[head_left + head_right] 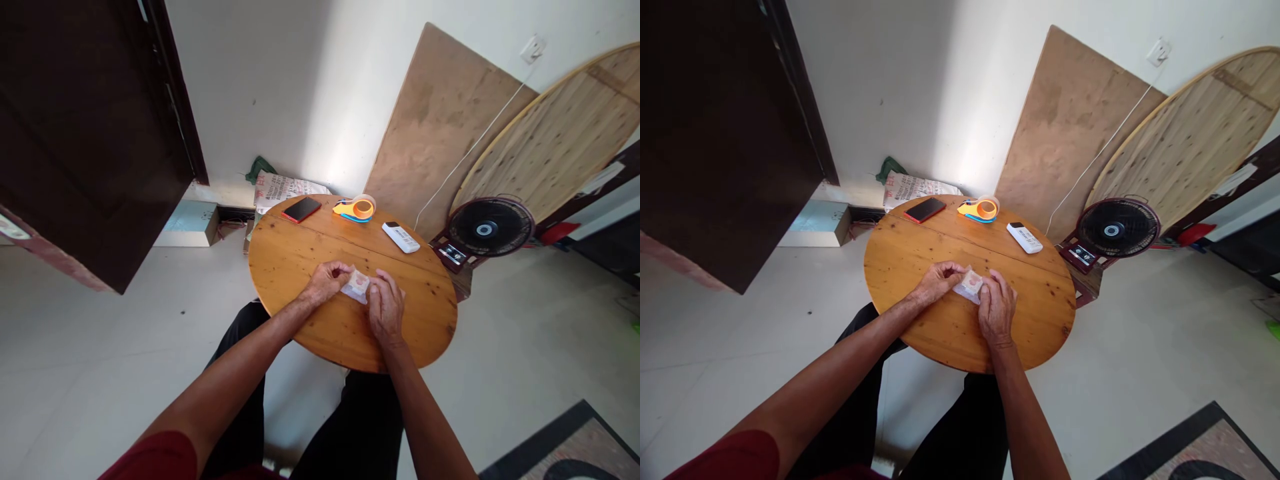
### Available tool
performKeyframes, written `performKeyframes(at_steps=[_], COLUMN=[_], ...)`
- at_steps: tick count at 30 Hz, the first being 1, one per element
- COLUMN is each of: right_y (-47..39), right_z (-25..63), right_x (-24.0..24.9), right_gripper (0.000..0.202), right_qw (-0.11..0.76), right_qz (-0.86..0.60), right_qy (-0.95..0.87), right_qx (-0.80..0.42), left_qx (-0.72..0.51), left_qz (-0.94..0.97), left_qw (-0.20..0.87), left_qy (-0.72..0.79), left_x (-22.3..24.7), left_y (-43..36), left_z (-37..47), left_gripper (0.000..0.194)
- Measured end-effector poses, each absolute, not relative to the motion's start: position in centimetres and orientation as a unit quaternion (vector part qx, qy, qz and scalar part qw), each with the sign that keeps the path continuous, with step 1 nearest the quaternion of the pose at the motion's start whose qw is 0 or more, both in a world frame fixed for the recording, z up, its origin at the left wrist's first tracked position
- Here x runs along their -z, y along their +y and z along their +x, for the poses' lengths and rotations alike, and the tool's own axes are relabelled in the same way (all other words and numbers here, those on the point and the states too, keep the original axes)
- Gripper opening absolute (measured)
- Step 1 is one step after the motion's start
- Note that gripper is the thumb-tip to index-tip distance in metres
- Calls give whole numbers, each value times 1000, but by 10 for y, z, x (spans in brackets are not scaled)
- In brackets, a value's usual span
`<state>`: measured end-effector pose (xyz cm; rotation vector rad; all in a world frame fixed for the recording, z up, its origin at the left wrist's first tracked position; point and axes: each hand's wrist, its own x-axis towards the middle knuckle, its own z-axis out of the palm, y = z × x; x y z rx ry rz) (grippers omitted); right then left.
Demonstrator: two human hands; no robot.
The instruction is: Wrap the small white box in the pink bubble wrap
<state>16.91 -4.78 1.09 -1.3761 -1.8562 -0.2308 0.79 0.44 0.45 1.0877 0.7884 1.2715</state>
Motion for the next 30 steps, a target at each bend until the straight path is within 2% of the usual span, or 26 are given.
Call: performKeyframes(at_steps=[8,17,25,30], right_y=[-49,-51,-52,-50], right_z=[170,164,168,169], right_x=[-12,-15,-13,-12], right_gripper=[28,25,22,19], right_qw=[387,334,413,424], right_qz=[-532,-522,-505,-513], right_qy=[-746,-774,-751,-740], right_qx=[100,131,102,95], left_qx=[-540,-534,-526,-533], left_qz=[480,503,496,486], left_qw=[592,582,596,590], left_qy=[357,351,351,363], left_x=[-4,-2,-8,-7], left_y=[4,4,1,2], left_z=[7,5,5,5], left_gripper=[9,11,8,7])
